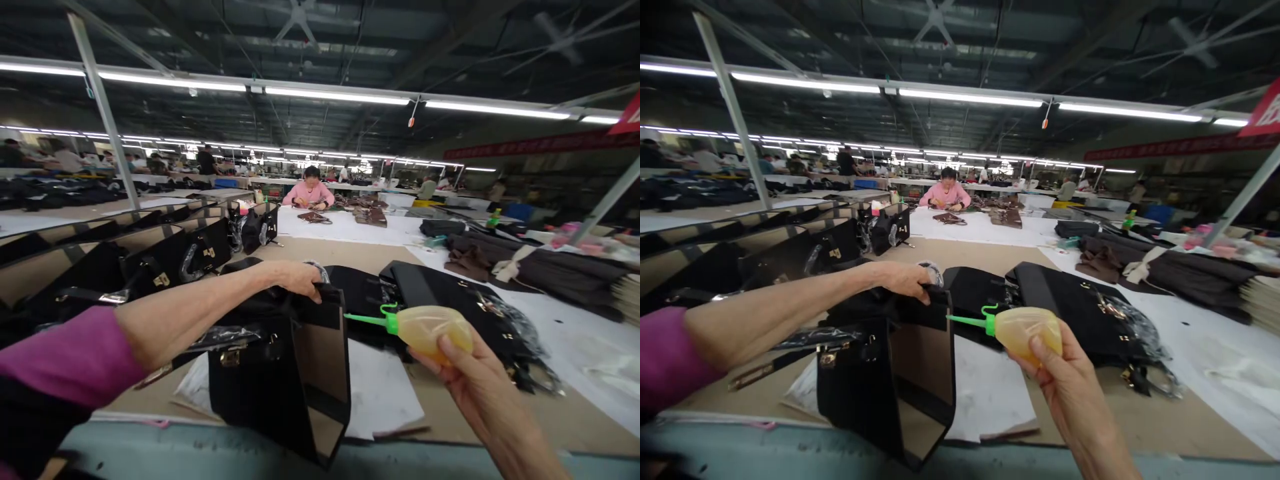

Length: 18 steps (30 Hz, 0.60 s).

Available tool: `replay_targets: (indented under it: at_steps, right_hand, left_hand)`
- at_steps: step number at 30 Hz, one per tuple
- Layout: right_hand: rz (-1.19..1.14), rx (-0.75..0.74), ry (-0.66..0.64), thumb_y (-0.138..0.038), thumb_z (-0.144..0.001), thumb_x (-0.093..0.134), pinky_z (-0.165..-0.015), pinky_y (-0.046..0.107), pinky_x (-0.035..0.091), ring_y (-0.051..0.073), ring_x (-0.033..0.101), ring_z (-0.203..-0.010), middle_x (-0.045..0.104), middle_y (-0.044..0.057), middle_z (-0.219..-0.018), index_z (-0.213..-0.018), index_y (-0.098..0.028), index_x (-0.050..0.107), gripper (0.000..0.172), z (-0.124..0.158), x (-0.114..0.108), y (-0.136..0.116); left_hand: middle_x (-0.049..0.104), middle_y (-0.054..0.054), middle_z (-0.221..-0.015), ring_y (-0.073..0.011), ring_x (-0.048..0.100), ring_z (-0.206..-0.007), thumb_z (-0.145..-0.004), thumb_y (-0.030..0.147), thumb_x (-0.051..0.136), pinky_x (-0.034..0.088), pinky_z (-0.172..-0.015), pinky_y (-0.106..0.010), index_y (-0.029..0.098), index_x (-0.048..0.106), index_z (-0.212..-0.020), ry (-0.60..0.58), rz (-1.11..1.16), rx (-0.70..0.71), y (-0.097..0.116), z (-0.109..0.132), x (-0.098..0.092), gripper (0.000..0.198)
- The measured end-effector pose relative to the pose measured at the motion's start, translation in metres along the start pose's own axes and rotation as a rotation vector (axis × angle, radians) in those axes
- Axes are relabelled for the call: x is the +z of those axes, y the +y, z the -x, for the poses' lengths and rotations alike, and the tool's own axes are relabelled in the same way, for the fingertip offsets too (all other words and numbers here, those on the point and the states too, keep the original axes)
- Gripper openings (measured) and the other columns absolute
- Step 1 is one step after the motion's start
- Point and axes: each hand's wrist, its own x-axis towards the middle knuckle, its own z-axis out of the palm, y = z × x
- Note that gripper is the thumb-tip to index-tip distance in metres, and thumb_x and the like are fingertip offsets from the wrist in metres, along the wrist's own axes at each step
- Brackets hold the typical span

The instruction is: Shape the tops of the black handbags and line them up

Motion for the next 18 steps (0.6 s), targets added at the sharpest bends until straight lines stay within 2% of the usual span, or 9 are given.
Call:
replay_targets:
  at_steps: [2,8,14,18]
  right_hand:
    - [0.070,-0.058,-0.010,-0.026,-0.062,0.072,-0.069,0.030,0.054,0.020,0.059,-0.086,0.062,0.002,-0.097,-0.100,-0.025,0.056,0.041,-0.001,-0.003,0.001]
    - [0.233,-0.251,0.038,-0.028,-0.060,0.072,-0.066,0.017,0.051,0.013,0.058,-0.076,0.062,0.000,-0.089,-0.101,-0.025,0.056,0.044,-0.016,-0.010,-0.004]
    - [0.417,-0.372,-0.014,-0.027,-0.059,0.072,-0.066,0.020,0.050,0.015,0.058,-0.077,0.061,0.001,-0.090,-0.104,-0.026,0.054,0.049,-0.028,-0.015,-0.010]
    - [0.629,-0.476,0.019,-0.032,-0.057,0.072,-0.065,0.024,0.051,0.018,0.058,-0.076,0.060,0.003,-0.093,-0.102,-0.023,0.055,0.049,-0.024,-0.013,-0.016]
  left_hand:
    - [0.062,0.002,-0.081,-0.0126,0.052,-0.073,-0.068,0.031,0.058,0.037,-0.064,-0.019,0.017,0.063,-0.086,-0.024,0.079,0.054,-0.002,-0.007,0.006,0.023]
    - [0.059,0.004,-0.073,-0.0113,0.052,-0.068,-0.064,0.028,0.062,0.036,-0.059,-0.018,0.017,0.062,-0.086,0.052,0.315,0.078,-0.010,-0.018,0.021,0.025]
    - [0.060,0.005,-0.068,-0.0102,0.051,-0.065,-0.064,0.024,0.061,0.036,-0.058,-0.017,0.017,0.065,-0.080,-0.021,0.419,0.083,-0.009,-0.024,0.022,0.018]
    - [0.060,0.005,-0.064,-0.0101,0.050,-0.061,-0.063,0.026,0.062,0.036,-0.056,-0.018,0.017,0.066,-0.081,-0.069,0.395,0.067,-0.007,-0.029,0.020,0.020]
